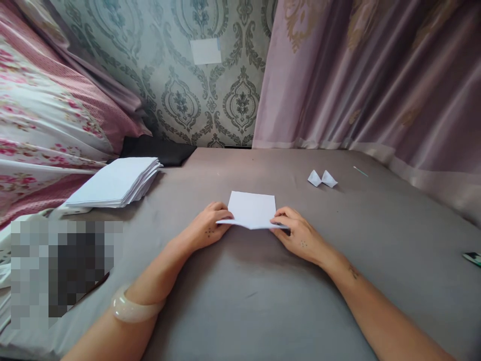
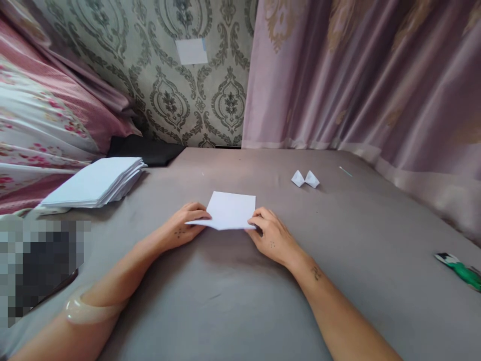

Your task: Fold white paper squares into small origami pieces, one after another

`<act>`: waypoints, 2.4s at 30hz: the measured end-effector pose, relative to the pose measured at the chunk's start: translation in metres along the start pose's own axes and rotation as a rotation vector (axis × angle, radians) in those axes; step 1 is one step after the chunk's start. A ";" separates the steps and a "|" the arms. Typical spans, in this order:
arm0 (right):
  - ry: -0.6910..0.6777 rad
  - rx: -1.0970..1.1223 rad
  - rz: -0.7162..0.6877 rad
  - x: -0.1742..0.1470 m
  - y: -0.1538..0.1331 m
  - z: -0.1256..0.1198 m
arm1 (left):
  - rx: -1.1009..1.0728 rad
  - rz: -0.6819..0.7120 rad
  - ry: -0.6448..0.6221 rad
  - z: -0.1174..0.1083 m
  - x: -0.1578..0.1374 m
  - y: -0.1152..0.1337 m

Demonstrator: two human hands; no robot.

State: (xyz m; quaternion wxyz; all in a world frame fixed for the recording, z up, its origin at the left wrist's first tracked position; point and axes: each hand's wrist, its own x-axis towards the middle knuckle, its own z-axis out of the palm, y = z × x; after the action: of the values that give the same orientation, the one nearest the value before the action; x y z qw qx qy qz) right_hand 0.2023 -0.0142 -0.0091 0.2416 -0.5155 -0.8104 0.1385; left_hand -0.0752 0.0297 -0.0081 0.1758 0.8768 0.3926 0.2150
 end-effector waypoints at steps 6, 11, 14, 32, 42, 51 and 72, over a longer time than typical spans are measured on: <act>0.127 0.050 0.269 0.007 -0.001 0.008 | -0.109 -0.307 0.128 0.012 0.010 -0.004; 0.169 0.018 0.340 0.014 -0.002 0.012 | -0.132 -0.451 0.172 0.016 0.017 -0.007; 0.182 -0.004 0.368 0.016 0.000 0.015 | -0.100 -0.486 0.179 0.015 0.019 -0.003; 0.147 -0.036 0.388 0.021 0.004 0.017 | -0.015 -0.450 0.182 0.016 0.023 -0.003; 0.088 -0.048 0.370 0.007 -0.004 0.012 | 0.070 -0.426 0.143 0.018 0.008 0.005; -0.013 -0.221 -0.115 0.008 -0.018 0.018 | 0.113 0.157 0.016 0.036 0.016 0.021; -0.111 -0.055 -0.087 -0.001 0.006 -0.020 | 0.013 0.070 -0.034 0.008 0.011 0.013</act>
State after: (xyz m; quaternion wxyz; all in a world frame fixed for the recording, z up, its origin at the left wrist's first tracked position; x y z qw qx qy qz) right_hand 0.2177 -0.0135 0.0047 0.1877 -0.4775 -0.8478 0.1341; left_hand -0.0567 0.0285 -0.0054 0.1690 0.8947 0.3599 0.2035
